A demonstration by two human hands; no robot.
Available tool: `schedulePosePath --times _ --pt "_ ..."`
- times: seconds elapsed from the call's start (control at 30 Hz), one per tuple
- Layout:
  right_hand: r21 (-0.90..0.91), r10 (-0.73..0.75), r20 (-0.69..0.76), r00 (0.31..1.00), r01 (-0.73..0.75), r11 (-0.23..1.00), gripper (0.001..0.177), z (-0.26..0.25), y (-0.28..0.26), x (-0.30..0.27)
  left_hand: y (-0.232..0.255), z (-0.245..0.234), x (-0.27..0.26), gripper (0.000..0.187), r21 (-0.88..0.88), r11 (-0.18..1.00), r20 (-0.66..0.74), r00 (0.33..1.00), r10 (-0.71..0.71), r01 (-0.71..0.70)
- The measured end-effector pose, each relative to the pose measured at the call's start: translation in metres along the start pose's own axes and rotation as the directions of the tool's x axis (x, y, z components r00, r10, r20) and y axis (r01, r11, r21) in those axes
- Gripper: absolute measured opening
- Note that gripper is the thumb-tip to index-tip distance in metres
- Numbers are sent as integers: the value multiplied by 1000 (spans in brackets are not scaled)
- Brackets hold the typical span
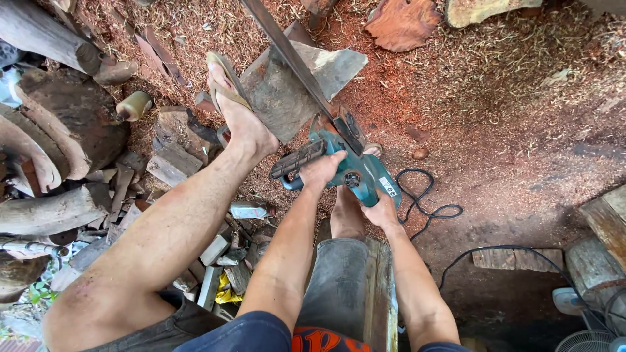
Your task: Cutting a block of wood with an electric chainsaw and measuring the piece.
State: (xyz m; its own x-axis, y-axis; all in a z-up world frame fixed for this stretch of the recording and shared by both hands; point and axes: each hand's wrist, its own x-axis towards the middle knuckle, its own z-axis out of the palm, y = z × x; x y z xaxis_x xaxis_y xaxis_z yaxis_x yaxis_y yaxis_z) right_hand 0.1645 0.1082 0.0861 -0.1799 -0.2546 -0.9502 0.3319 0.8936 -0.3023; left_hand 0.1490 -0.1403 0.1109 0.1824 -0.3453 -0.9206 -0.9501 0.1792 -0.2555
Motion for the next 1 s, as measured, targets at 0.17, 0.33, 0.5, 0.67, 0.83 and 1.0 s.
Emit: schedulePosePath --times 0.17,0.33,0.5,0.67,0.83,1.0 --pt "-54 16 -12 1000 -16 998 60 -9 -13 -12 8 -15 -10 79 7 1000 16 1000 -5 5" --pt "-88 81 -6 997 -81 993 51 -10 -21 -21 6 -20 -7 80 -3 1000 18 1000 -17 17" --pt "-56 88 -12 996 -88 994 55 -5 -25 -26 11 -32 -16 81 18 999 26 999 -32 31" --pt "-40 97 -12 995 -97 995 55 -8 -34 -35 7 -32 -12 82 17 999 24 999 -28 28" --pt "-39 101 -12 995 -102 994 55 -9 -35 -37 5 -30 -9 82 19 1000 17 1000 -19 19" --pt "-40 141 11 990 -140 989 59 -9 -33 -29 5 -27 -4 81 40 999 46 998 -30 28"
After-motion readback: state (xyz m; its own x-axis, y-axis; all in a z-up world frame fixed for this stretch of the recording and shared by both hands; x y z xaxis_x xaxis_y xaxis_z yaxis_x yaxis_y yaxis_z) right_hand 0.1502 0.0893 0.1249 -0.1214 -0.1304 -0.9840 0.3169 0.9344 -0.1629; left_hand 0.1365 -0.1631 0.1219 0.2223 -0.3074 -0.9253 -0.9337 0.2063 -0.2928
